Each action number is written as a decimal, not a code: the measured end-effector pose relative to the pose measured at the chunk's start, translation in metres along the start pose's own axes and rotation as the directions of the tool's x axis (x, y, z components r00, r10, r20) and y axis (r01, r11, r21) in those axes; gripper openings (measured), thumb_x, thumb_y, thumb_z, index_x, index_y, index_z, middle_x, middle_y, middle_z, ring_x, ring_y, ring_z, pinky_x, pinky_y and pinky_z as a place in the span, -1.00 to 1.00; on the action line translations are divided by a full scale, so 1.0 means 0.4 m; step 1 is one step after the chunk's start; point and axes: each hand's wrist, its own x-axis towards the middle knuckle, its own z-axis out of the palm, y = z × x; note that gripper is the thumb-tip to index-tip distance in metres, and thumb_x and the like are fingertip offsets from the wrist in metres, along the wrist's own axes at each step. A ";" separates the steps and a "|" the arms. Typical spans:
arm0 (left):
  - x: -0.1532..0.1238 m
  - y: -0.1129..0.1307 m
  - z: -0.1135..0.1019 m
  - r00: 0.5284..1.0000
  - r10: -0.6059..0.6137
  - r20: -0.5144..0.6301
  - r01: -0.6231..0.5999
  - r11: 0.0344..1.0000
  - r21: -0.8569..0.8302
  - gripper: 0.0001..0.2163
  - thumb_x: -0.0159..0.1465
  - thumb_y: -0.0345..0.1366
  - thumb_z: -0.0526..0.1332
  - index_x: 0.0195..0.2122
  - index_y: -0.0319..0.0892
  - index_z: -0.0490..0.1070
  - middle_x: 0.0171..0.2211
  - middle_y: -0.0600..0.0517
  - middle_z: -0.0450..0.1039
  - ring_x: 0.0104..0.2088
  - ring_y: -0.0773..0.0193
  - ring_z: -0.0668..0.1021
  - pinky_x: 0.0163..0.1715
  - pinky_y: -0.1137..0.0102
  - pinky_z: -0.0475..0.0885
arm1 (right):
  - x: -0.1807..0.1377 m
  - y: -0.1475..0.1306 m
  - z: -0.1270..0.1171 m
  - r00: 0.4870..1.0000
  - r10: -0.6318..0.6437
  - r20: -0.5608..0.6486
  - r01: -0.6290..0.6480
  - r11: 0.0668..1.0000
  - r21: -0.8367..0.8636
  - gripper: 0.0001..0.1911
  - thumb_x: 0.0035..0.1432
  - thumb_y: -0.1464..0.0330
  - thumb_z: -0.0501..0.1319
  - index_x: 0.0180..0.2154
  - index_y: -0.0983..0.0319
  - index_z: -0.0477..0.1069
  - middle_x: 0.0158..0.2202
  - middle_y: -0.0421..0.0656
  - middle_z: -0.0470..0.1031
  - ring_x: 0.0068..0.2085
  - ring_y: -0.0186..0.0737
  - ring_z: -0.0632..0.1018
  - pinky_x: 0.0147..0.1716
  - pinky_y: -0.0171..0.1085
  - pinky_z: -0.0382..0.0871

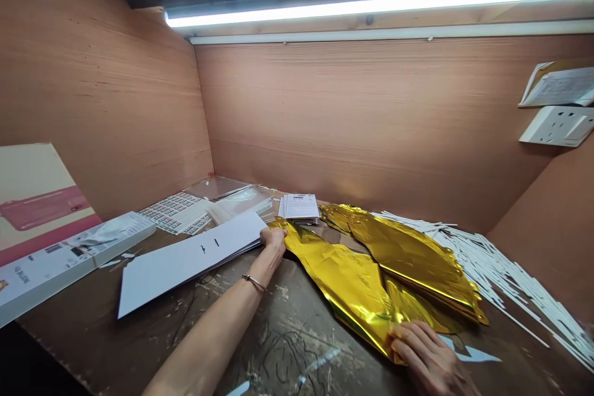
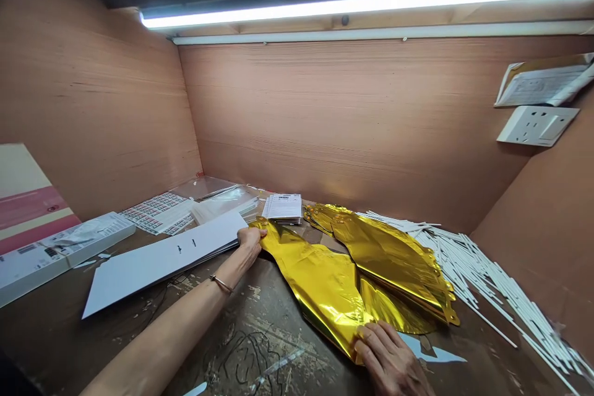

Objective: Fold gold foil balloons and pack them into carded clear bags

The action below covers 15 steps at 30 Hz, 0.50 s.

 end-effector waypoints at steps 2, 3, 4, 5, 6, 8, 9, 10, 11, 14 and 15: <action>0.003 -0.001 -0.011 0.998 -0.069 0.012 0.068 0.997 0.027 -0.82 0.20 -0.31 0.10 -0.22 -0.30 0.32 -0.31 0.00 0.38 -0.37 0.34 0.47 -0.39 0.37 0.42 | 0.015 0.003 -0.016 0.998 -0.003 0.066 0.002 1.000 0.020 -0.59 0.09 0.46 -0.02 0.02 0.25 0.21 -0.04 -0.01 0.38 -0.04 -0.12 0.40 -0.11 -0.13 0.29; 0.003 -0.001 -0.013 0.996 -0.092 0.014 0.091 0.995 0.035 -0.87 0.16 -0.36 0.16 -0.30 -0.32 0.34 -0.39 0.02 0.40 -0.43 0.35 0.47 -0.45 0.39 0.42 | 0.027 0.005 -0.034 0.992 -0.005 0.129 -0.002 0.998 0.056 -0.53 0.09 0.44 -0.01 0.08 0.23 0.13 0.02 -0.02 0.31 0.02 -0.11 0.34 -0.07 -0.11 0.26; 0.003 -0.001 -0.015 0.995 -0.097 0.011 0.097 0.995 0.038 -0.90 0.08 -0.43 0.22 -0.37 -0.33 0.35 -0.47 0.04 0.40 -0.48 0.34 0.48 -0.50 0.41 0.42 | 0.041 0.008 -0.057 0.978 -0.005 0.209 -0.018 0.994 0.109 -0.48 0.09 0.42 0.00 0.12 0.20 0.05 0.07 -0.05 0.25 0.06 -0.11 0.29 -0.03 -0.09 0.23; 0.002 -0.001 -0.014 0.996 -0.094 0.005 0.094 0.995 0.038 -0.88 -0.02 -0.51 0.27 -0.44 -0.33 0.36 -0.54 0.07 0.39 -0.53 0.33 0.48 -0.54 0.41 0.41 | 0.055 0.012 -0.085 0.955 -0.005 0.298 -0.048 0.984 0.172 -0.46 0.10 0.39 0.03 0.14 0.15 0.01 0.09 -0.08 0.21 0.09 -0.11 0.26 0.00 -0.08 0.20; 0.001 -0.002 -0.013 0.996 -0.086 -0.001 0.086 0.996 0.036 -0.84 -0.12 -0.58 0.29 -0.50 -0.33 0.35 -0.60 0.09 0.37 -0.57 0.30 0.48 -0.56 0.40 0.40 | 0.070 0.017 -0.113 0.926 -0.015 0.378 -0.082 0.967 0.239 -0.43 0.09 0.32 0.06 0.15 0.12 -0.01 0.11 -0.10 0.17 0.10 -0.09 0.23 0.01 -0.06 0.19; -0.001 -0.003 -0.008 0.998 -0.064 -0.009 0.064 0.998 0.029 -0.78 -0.24 -0.66 0.28 -0.57 -0.32 0.34 -0.67 0.13 0.34 -0.59 0.26 0.48 -0.58 0.39 0.39 | 0.105 0.025 -0.158 0.873 -0.005 0.488 -0.179 0.928 0.328 -0.32 0.01 0.15 0.13 0.15 0.09 -0.05 0.15 -0.11 0.09 0.13 -0.03 0.18 0.02 -0.02 0.17; -0.003 -0.004 -0.007 0.998 -0.055 -0.011 0.055 0.998 0.024 -0.77 -0.26 -0.67 0.28 -0.58 -0.31 0.34 -0.69 0.14 0.33 -0.60 0.25 0.48 -0.58 0.38 0.39 | 0.126 0.028 -0.168 0.861 0.033 0.508 -0.232 0.914 0.334 -0.27 -0.01 0.08 0.13 0.16 0.08 -0.07 0.17 -0.11 0.05 0.14 -0.01 0.14 0.03 0.02 0.14; -0.004 -0.004 -0.005 0.999 -0.047 -0.010 0.047 0.999 0.018 -0.78 -0.27 -0.67 0.27 -0.60 -0.31 0.33 -0.70 0.15 0.32 -0.60 0.24 0.49 -0.58 0.37 0.39 | 0.150 0.027 -0.166 0.857 0.084 0.509 -0.279 0.905 0.321 -0.26 -0.01 0.04 0.10 0.16 0.08 -0.09 0.19 -0.12 0.00 0.16 0.00 0.08 0.05 0.05 0.09; -0.006 -0.004 -0.005 0.999 -0.041 -0.007 0.042 0.999 0.009 -0.78 -0.27 -0.67 0.26 -0.61 -0.30 0.33 -0.71 0.15 0.32 -0.60 0.24 0.49 -0.57 0.36 0.39 | 0.174 0.024 -0.152 0.855 0.139 0.500 -0.320 0.900 0.296 -0.28 0.01 0.03 0.05 0.16 0.08 -0.11 0.20 -0.13 -0.05 0.18 -0.01 0.03 0.07 0.08 0.01; -0.017 0.001 -0.008 0.999 -0.033 0.007 0.034 0.999 -0.031 -0.80 -0.27 -0.66 0.23 -0.61 -0.30 0.33 -0.71 0.14 0.33 -0.61 0.24 0.49 -0.57 0.35 0.40 | 0.241 0.002 -0.052 0.857 0.226 0.463 -0.370 0.896 0.247 -0.36 0.11 0.04 -0.07 0.17 0.13 -0.12 0.22 -0.11 -0.15 0.21 -0.07 -0.09 0.13 0.06 -0.20; -0.022 0.003 -0.010 0.999 -0.029 0.015 0.030 0.998 -0.051 -0.80 -0.27 -0.65 0.23 -0.60 -0.30 0.32 -0.70 0.13 0.35 -0.61 0.24 0.49 -0.56 0.35 0.41 | 0.256 -0.007 -0.010 0.853 0.217 0.475 -0.369 0.894 0.256 -0.35 0.11 0.04 -0.08 0.17 0.16 -0.11 0.22 -0.08 -0.15 0.21 -0.07 -0.09 0.13 0.06 -0.21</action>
